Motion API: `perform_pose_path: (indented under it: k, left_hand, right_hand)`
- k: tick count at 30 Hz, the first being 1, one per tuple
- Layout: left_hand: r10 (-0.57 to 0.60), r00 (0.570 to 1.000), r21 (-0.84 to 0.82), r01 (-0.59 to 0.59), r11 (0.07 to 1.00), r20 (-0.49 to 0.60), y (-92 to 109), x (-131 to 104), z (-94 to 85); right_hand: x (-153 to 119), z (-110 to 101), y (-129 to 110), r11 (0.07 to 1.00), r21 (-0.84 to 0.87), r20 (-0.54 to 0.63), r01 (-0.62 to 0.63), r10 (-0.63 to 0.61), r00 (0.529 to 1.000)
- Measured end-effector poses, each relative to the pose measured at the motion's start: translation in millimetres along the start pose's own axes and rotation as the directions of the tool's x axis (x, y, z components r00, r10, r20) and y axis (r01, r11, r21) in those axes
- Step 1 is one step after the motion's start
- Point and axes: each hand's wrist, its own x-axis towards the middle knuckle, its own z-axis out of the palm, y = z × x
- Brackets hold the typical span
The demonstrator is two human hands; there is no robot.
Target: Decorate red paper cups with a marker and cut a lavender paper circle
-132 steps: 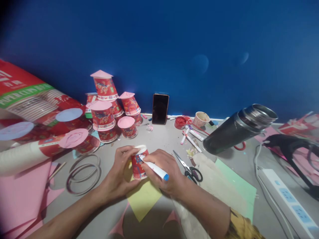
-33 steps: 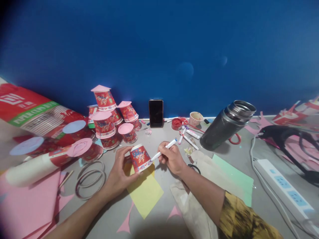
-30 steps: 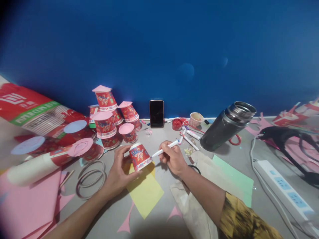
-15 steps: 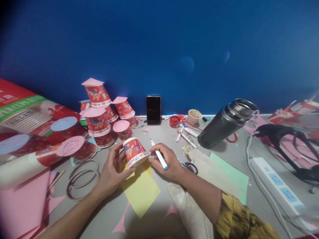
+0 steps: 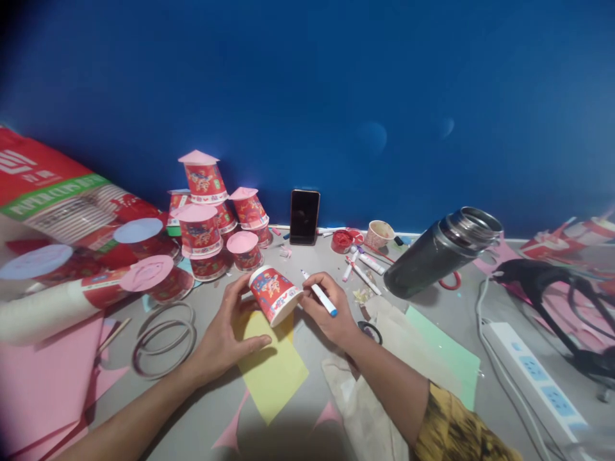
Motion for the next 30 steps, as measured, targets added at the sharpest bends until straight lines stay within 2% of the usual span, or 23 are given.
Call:
perform_pose_path:
  k: [8, 12, 15, 19, 22, 26, 28, 30]
  left_hand:
    - [-0.008, 1.0, 0.047, 0.007, 0.999, 0.012, 7.0, -1.1, -3.8]
    - [-0.006, 1.0, 0.093, 0.004, 0.996, 0.016, 6.4, -3.3, -4.0]
    - [-0.03, 0.999, 0.097, 0.029, 0.995, 0.014, 4.9, -3.6, -3.7]
    - [-0.039, 0.999, 0.08, 0.038, 0.996, 0.011, 3.6, -1.6, -4.0]
    - [-0.033, 0.999, 0.07, 0.032, 0.997, 0.008, 3.4, -0.3, -4.3]
    - [-0.056, 0.998, 0.083, 0.055, 0.995, -0.001, 4.5, -0.3, -3.4]
    - [-0.046, 0.999, 0.104, 0.045, 0.994, 0.008, 4.8, -0.2, -2.4]
    - [-0.021, 1.0, 0.13, 0.02, 0.991, 0.007, 4.5, 0.4, -1.2]
  right_hand:
    - [8.1, 2.7, 8.3, 0.944, 0.299, -0.068, -0.136, 0.163, 0.984]
    - [11.0, 2.2, 11.5, 0.94, 0.32, -0.07, -0.12, 0.15, 0.986]
    - [9.9, 0.6, 8.8, 0.96, 0.265, -0.081, -0.087, 0.112, 0.99]
    - [2.0, -0.9, 2.1, 0.998, -0.003, -0.134, 0.061, -0.061, 0.989]
    - [-5.3, -0.2, -1.8, 0.945, -0.236, -0.105, 0.227, -0.257, 0.961]
    - [-8.7, 1.8, -3.7, 0.799, -0.371, 0.059, 0.472, -0.487, 0.871]
    - [-8.4, 2.3, -3.7, 0.735, -0.373, 0.134, 0.567, -0.562, 0.817]
    - [-7.9, 2.2, -3.6, 0.695, -0.376, 0.178, 0.613, -0.595, 0.783]
